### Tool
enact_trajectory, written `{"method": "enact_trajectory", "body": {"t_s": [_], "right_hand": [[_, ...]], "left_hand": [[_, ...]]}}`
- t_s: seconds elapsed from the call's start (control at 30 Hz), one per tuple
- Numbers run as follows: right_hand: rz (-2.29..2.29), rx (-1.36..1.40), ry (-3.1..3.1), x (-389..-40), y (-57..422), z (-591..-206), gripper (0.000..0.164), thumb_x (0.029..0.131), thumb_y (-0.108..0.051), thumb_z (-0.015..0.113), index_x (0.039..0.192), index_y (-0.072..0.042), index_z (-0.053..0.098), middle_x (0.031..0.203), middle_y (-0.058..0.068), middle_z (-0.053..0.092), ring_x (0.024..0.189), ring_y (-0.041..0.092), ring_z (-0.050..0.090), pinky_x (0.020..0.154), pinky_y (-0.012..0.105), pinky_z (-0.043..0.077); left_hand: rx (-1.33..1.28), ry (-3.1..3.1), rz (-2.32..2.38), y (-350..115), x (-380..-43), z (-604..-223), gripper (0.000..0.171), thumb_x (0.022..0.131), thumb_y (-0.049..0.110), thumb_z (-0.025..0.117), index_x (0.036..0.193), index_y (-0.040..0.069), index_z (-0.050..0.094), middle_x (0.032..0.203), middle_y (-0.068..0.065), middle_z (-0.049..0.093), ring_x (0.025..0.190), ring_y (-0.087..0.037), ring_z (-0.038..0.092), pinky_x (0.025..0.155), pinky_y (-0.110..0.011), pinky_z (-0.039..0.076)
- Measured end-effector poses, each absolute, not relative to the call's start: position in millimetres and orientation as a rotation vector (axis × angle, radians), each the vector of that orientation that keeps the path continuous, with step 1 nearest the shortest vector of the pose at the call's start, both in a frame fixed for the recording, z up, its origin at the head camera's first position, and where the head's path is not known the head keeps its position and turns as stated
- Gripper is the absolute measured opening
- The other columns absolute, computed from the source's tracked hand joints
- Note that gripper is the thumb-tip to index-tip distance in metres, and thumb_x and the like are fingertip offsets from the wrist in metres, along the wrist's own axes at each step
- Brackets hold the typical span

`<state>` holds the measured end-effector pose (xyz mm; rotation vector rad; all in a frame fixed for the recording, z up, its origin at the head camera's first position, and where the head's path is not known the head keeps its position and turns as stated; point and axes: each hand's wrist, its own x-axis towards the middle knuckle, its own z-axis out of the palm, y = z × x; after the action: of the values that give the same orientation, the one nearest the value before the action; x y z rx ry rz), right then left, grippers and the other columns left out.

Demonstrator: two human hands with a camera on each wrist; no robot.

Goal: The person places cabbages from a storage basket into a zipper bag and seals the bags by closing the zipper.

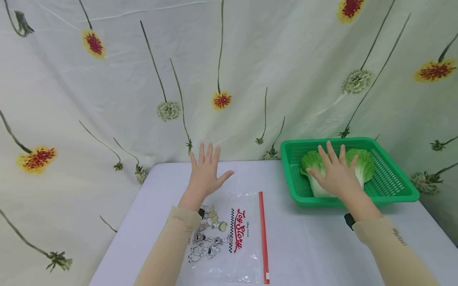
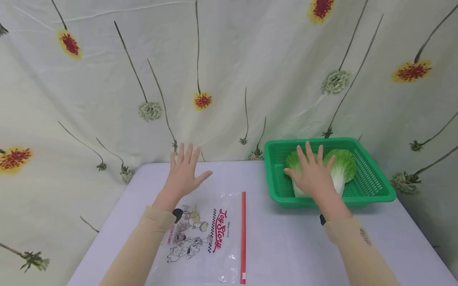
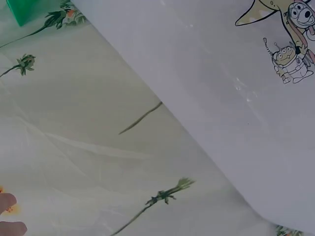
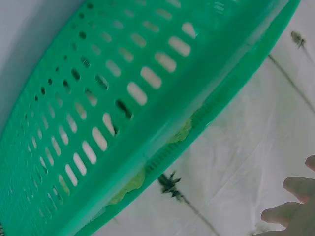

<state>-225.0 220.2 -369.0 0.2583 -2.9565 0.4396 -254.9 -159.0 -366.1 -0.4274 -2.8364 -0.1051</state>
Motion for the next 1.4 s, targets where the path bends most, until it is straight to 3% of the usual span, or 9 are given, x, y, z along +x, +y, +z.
{"method": "enact_trajectory", "body": {"t_s": [0.23,0.43,0.73,0.83,0.93,0.97,1.07,1.17,1.4], "right_hand": [[0.407,0.399,-2.899,-196.7,193.8,-382.6,0.082,0.098,-0.052,0.052,0.157,-0.006,0.019,0.164,0.022,0.009,0.147,0.054,-0.001,0.107,0.080,0.000],[0.376,0.539,-2.846,-170.3,171.2,-404.4,0.081,0.094,-0.047,0.060,0.157,-0.011,0.024,0.164,0.016,0.016,0.149,0.048,0.007,0.110,0.077,0.009],[0.425,0.797,-2.703,-139.7,142.8,-443.6,0.073,0.093,-0.047,0.062,0.151,-0.009,0.038,0.161,0.013,0.028,0.150,0.039,0.017,0.112,0.068,0.025],[0.351,0.841,-2.635,-137.2,135.5,-456.8,0.072,0.091,-0.047,0.064,0.147,-0.007,0.044,0.157,0.015,0.035,0.152,0.032,0.013,0.118,0.060,0.023],[0.309,0.875,-2.589,-136.2,126.6,-465.8,0.071,0.087,-0.044,0.069,0.143,-0.006,0.050,0.154,0.016,0.041,0.151,0.031,0.020,0.124,0.047,0.010],[0.295,0.889,-2.581,-136.2,123.3,-467.8,0.070,0.086,-0.044,0.071,0.142,-0.006,0.052,0.153,0.016,0.043,0.149,0.033,0.026,0.124,0.046,0.011],[0.329,0.934,-2.619,-136.5,114.4,-471.3,0.069,0.085,-0.040,0.072,0.140,-0.004,0.053,0.151,0.017,0.044,0.142,0.040,0.037,0.121,0.053,0.021],[0.372,0.937,-2.698,-138.5,109.8,-473.7,0.066,0.087,-0.037,0.071,0.140,-0.002,0.052,0.152,0.018,0.042,0.140,0.045,0.037,0.109,0.063,0.034],[0.423,0.880,-2.867,-149.7,111.4,-484.2,0.065,0.091,-0.034,0.068,0.143,-0.001,0.048,0.156,0.019,0.037,0.142,0.048,0.032,0.110,0.068,0.030]], "left_hand": [[-0.512,-2.797,-0.152,-160.9,-229.3,-384.8,0.089,0.092,0.061,0.055,0.156,0.007,0.026,0.163,-0.020,0.015,0.151,-0.043,0.001,0.116,-0.070,0.006],[-0.600,-2.784,-0.142,-156.4,-201.8,-404.3,0.083,0.091,0.058,0.057,0.153,0.006,0.034,0.159,-0.021,0.028,0.150,-0.045,0.013,0.115,-0.070,0.015],[-0.765,-2.799,-0.119,-143.5,-168.5,-435.0,0.077,0.091,0.054,0.060,0.150,0.009,0.040,0.157,-0.017,0.035,0.148,-0.043,0.022,0.114,-0.067,0.024],[-0.830,-2.787,-0.136,-139.1,-164.3,-446.1,0.074,0.091,0.052,0.062,0.148,0.008,0.044,0.155,-0.017,0.039,0.147,-0.042,0.026,0.113,-0.066,0.027],[-0.877,-2.792,-0.121,-132.7,-161.4,-457.1,0.072,0.091,0.053,0.062,0.147,0.009,0.046,0.154,-0.016,0.041,0.146,-0.040,0.029,0.112,-0.064,0.030],[-0.888,-2.797,-0.109,-130.1,-160.4,-460.1,0.072,0.091,0.053,0.061,0.146,0.010,0.046,0.154,-0.016,0.041,0.146,-0.040,0.030,0.112,-0.064,0.031],[-0.895,-2.841,-0.070,-120.9,-156.6,-467.2,0.073,0.092,0.057,0.058,0.147,0.012,0.045,0.154,-0.014,0.041,0.146,-0.038,0.031,0.113,-0.061,0.033],[-0.882,-2.902,-0.052,-110.4,-151.7,-471.0,0.074,0.092,0.058,0.056,0.149,0.012,0.043,0.155,-0.014,0.039,0.146,-0.038,0.032,0.113,-0.060,0.033],[-0.801,-3.049,-0.009,-87.2,-140.5,-482.2,0.082,0.092,0.065,0.050,0.151,0.009,0.039,0.156,-0.018,0.036,0.144,-0.040,0.033,0.112,-0.059,0.034]]}}
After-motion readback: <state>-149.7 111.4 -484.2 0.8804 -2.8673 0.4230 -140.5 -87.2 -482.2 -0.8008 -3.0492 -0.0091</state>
